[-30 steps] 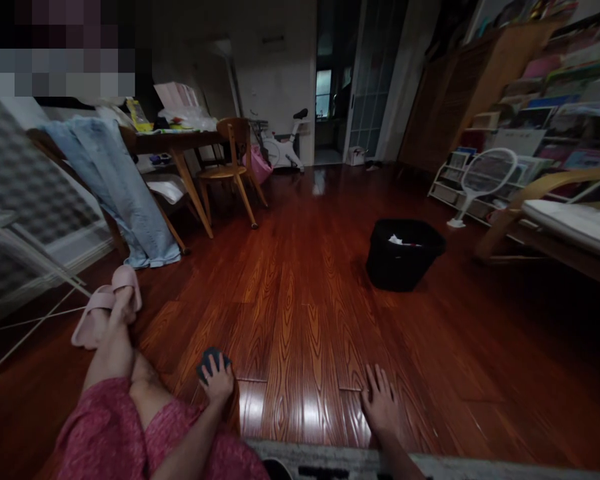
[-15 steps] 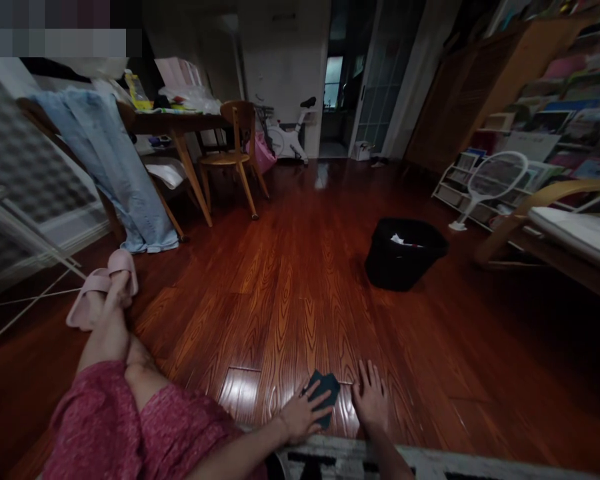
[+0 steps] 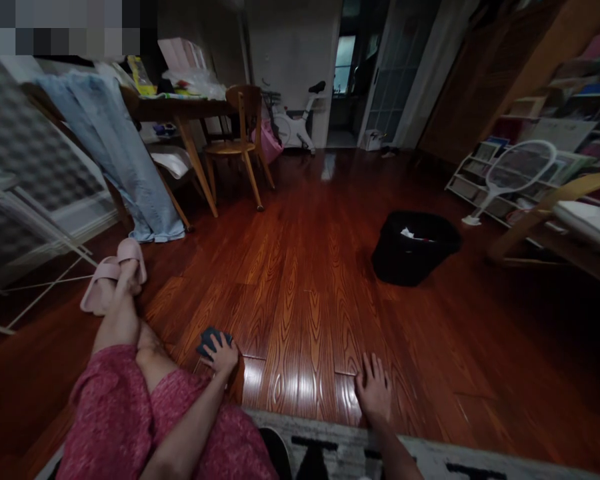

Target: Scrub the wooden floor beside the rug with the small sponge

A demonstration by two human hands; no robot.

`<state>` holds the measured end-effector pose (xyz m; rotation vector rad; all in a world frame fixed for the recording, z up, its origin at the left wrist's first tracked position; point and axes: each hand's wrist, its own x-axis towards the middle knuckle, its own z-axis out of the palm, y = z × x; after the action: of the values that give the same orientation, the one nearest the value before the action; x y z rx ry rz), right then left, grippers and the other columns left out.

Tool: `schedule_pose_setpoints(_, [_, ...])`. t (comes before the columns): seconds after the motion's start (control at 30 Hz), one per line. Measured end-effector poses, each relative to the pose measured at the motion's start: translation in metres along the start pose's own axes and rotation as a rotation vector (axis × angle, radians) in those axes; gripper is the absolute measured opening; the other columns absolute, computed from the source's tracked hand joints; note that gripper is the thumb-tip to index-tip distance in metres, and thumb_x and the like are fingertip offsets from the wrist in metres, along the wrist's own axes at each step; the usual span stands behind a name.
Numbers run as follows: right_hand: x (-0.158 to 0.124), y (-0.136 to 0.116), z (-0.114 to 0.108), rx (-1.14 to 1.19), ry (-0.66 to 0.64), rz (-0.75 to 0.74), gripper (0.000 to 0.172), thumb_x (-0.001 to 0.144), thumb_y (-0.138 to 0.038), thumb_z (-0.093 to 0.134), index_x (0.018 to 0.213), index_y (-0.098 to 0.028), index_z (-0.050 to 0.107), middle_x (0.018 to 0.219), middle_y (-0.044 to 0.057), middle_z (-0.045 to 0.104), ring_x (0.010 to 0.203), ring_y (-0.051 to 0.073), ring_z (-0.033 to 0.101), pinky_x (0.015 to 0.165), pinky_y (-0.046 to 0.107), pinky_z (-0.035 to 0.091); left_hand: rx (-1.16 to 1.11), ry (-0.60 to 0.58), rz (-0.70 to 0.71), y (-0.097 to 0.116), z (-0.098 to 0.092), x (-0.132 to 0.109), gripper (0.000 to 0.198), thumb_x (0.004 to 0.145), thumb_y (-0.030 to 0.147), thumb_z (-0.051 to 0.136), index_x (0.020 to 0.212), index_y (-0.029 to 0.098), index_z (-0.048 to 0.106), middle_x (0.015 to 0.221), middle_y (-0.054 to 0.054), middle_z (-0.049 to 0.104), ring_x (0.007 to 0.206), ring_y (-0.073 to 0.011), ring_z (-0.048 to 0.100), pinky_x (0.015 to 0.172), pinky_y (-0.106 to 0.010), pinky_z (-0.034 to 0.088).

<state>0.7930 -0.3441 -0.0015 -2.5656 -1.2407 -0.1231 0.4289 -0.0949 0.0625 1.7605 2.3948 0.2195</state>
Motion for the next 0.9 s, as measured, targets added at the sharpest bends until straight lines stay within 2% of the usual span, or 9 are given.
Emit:
schedule_pose_setpoints(0.13, [0.0, 0.0, -0.001, 0.0, -0.021, 0.005, 0.065, 0.093, -0.04, 0.023, 0.152, -0.018, 0.038, 0.157, 0.012, 0.039, 0.148, 0.024, 0.026, 0.118, 0.047, 0.023, 0.019, -0.094, 0.188, 0.023, 0.015, -0.04, 0.062, 0.097, 0.045, 0.04, 0.153, 0.018, 0.039, 0.162, -0.017, 0.026, 0.147, -0.0452, 0.02, 0.114, -0.069, 0.018])
schedule_pose_setpoints(0.33, [-0.002, 0.003, 0.0, -0.023, -0.019, -0.012, 0.065, 0.093, -0.039, 0.024, 0.152, -0.016, 0.038, 0.157, 0.013, 0.039, 0.148, 0.024, 0.027, 0.117, 0.045, 0.025, -0.064, -0.583, 1.332, 0.052, 0.044, -0.152, 0.065, 0.097, 0.059, 0.04, 0.153, 0.028, 0.036, 0.164, -0.007, 0.022, 0.151, -0.0401, 0.01, 0.117, -0.065, 0.014])
schedule_pose_setpoints(0.4, [-0.002, 0.004, 0.0, -0.026, -0.017, -0.022, 0.065, 0.093, -0.04, 0.024, 0.153, -0.016, 0.037, 0.157, 0.013, 0.039, 0.148, 0.024, 0.027, 0.117, 0.046, 0.025, -0.1, -0.622, 1.578, 0.055, 0.049, -0.177, 0.062, 0.096, 0.06, 0.043, 0.151, 0.031, 0.039, 0.163, -0.004, 0.027, 0.151, -0.0376, 0.01, 0.118, -0.066, 0.011])
schedule_pose_setpoints(0.47, [-0.002, 0.005, 0.0, -0.025, -0.026, -0.022, 0.065, 0.093, -0.04, 0.026, 0.153, -0.018, 0.036, 0.157, 0.012, 0.038, 0.148, 0.024, 0.028, 0.117, 0.047, 0.025, -0.119, -0.615, 1.669, 0.059, 0.048, -0.181, 0.057, 0.097, 0.057, 0.045, 0.149, 0.035, 0.042, 0.161, -0.001, 0.033, 0.152, -0.0341, 0.012, 0.119, -0.065, 0.009])
schedule_pose_setpoints(0.57, [-0.002, 0.004, -0.001, -0.02, -0.044, -0.005, 0.065, 0.093, -0.041, 0.025, 0.153, -0.019, 0.036, 0.158, 0.012, 0.037, 0.148, 0.024, 0.027, 0.117, 0.047, 0.024, -0.086, -0.595, 1.502, 0.068, 0.029, -0.147, 0.05, 0.097, 0.053, 0.049, 0.146, 0.041, 0.045, 0.158, 0.004, 0.037, 0.151, -0.0286, 0.019, 0.121, -0.059, 0.011])
schedule_pose_setpoints(0.6, [-0.001, 0.003, -0.002, -0.019, -0.047, 0.0, 0.065, 0.093, -0.041, 0.024, 0.153, -0.018, 0.037, 0.158, 0.012, 0.037, 0.148, 0.024, 0.026, 0.117, 0.047, 0.023, -0.064, -0.558, 1.342, 0.069, 0.019, -0.128, 0.051, 0.096, 0.052, 0.051, 0.146, 0.042, 0.045, 0.159, 0.005, 0.035, 0.151, -0.0279, 0.02, 0.122, -0.058, 0.01])
schedule_pose_setpoints(0.67, [-0.001, 0.001, -0.003, -0.021, -0.044, 0.007, 0.066, 0.094, -0.042, 0.022, 0.152, -0.016, 0.039, 0.158, 0.013, 0.038, 0.148, 0.024, 0.026, 0.118, 0.045, 0.023, 0.027, -0.461, 0.858, 0.063, -0.002, -0.085, 0.048, 0.094, 0.047, 0.055, 0.142, 0.047, 0.048, 0.16, 0.011, 0.033, 0.151, -0.0235, 0.02, 0.123, -0.05, 0.009])
schedule_pose_setpoints(0.8, [-0.001, -0.001, -0.004, -0.026, -0.031, 0.013, 0.067, 0.094, -0.042, 0.02, 0.151, -0.014, 0.04, 0.158, 0.013, 0.038, 0.148, 0.024, 0.026, 0.117, 0.045, 0.023, 0.133, -0.335, 0.37, 0.026, -0.036, -0.015, 0.054, 0.103, 0.033, 0.03, 0.155, 0.021, 0.033, 0.165, -0.012, 0.016, 0.149, -0.0418, 0.017, 0.113, -0.07, 0.02])
schedule_pose_setpoints(0.9, [-0.001, 0.001, -0.001, -0.018, -0.033, 0.009, 0.067, 0.093, -0.042, 0.021, 0.153, -0.017, 0.038, 0.158, 0.012, 0.037, 0.148, 0.024, 0.026, 0.118, 0.046, 0.022, 0.174, -0.325, 0.185, 0.004, -0.044, 0.002, 0.06, 0.101, 0.032, 0.034, 0.157, 0.015, 0.025, 0.165, -0.018, 0.012, 0.147, -0.0461, 0.02, 0.109, -0.069, 0.03])
